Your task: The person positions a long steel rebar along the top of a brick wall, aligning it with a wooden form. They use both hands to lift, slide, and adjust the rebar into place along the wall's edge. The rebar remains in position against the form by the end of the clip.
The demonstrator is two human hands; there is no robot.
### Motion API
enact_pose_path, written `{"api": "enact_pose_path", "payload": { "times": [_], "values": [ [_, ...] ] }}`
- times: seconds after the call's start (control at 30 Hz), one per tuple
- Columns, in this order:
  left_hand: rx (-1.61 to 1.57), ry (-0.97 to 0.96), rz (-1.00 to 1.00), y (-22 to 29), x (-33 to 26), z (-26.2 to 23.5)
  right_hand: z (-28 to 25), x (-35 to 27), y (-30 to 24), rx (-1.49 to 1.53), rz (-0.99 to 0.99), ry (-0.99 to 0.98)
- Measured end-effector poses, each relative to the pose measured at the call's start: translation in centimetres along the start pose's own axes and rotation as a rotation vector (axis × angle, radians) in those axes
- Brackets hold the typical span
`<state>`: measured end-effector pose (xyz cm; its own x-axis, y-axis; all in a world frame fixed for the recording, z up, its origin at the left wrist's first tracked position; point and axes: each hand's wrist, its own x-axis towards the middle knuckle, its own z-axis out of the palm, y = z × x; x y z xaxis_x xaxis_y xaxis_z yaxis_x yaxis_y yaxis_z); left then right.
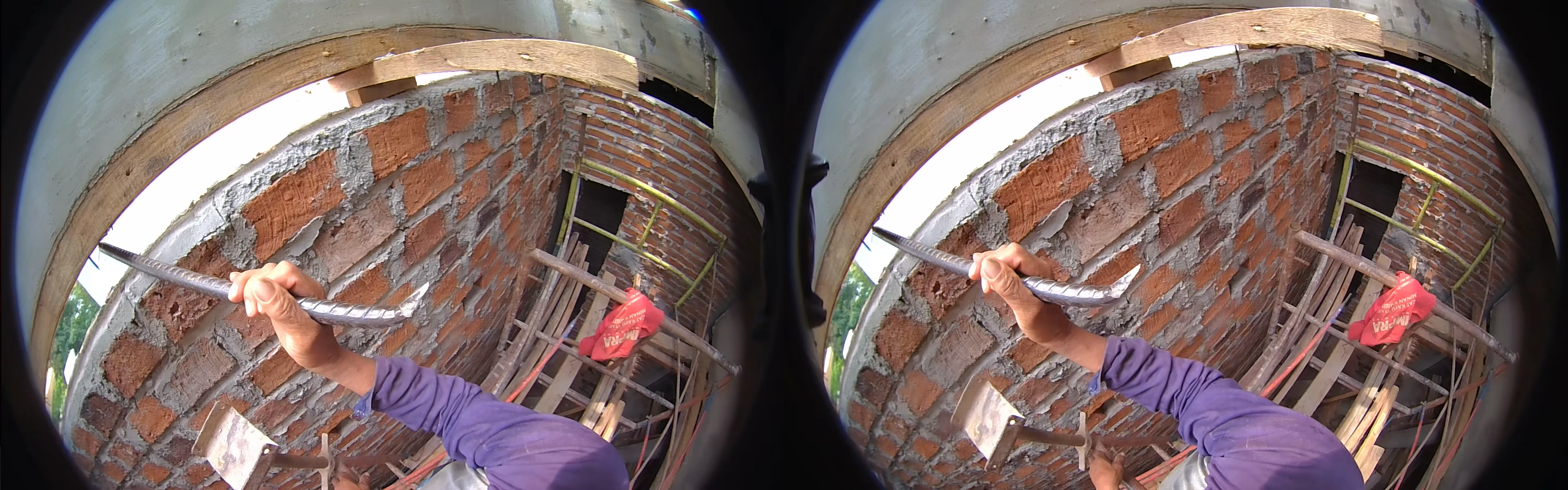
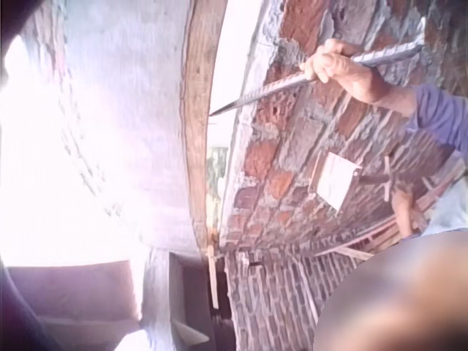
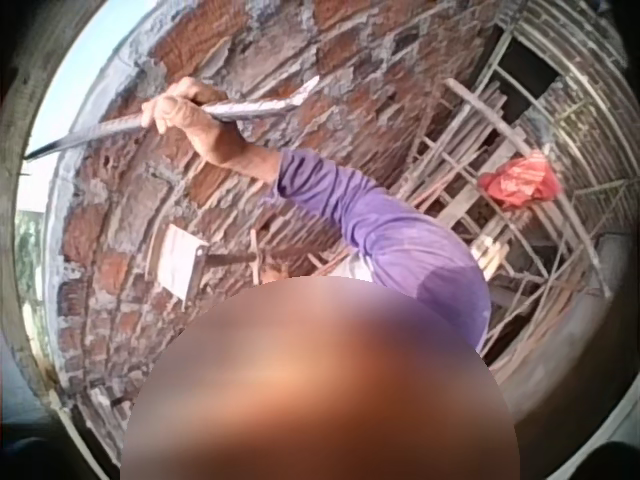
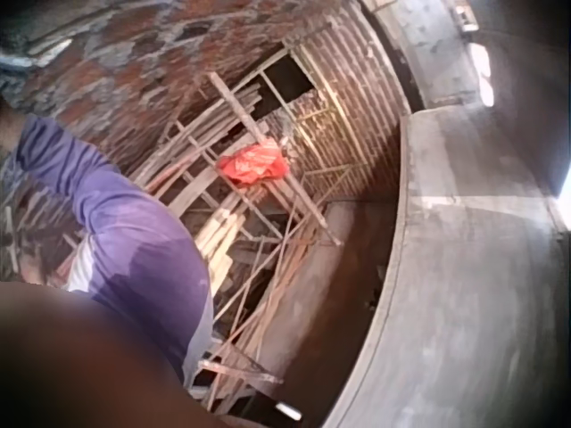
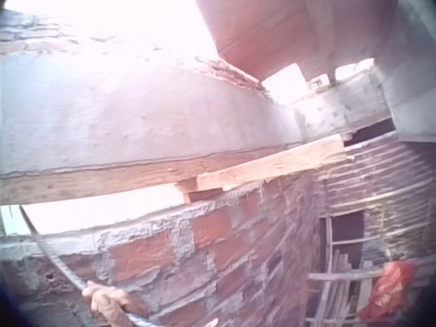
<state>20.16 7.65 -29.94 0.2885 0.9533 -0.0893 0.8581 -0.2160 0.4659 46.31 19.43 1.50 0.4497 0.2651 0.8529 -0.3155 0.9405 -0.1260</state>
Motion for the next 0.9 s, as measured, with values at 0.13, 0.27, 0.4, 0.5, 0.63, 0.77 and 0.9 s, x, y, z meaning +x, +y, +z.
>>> {"api": "enact_pose_path", "payload": {
  "times": [0.13,0.27,0.4,0.5,0.63,0.77,0.9],
  "values": [
    [-0.248,-0.452,-0.045,3.1,2.3,-1.3,-0.9,-0.4,-0.7,-0.112,0.070,-0.076],
    [-1.084,-0.247,0.237,12.3,4.6,-4.6,-1.1,-0.2,-1.2,-0.125,0.108,-0.102],
    [-1.250,0.107,0.510,21.6,8.0,-11.0,-1.0,0.7,-2.9,-0.109,0.322,-0.044],
    [-1.385,0.232,0.598,26.0,10.6,-16.4,-1.2,1.1,-5.7,-0.113,0.318,-0.023],
    [-1.843,-0.099,0.924,29.3,12.9,-21.2,-1.7,-0.5,-9.3,-0.158,0.124,-0.110],
    [-1.959,-0.019,0.964,32.0,13.9,-22.4,-2.8,-3.5,-12.2,-0.223,0.222,-0.106],
    [-2.260,-0.434,1.007,33.8,13.7,-21.9,-3.8,-4.7,-19.4,-0.405,0.722,-0.173]
  ]
}}
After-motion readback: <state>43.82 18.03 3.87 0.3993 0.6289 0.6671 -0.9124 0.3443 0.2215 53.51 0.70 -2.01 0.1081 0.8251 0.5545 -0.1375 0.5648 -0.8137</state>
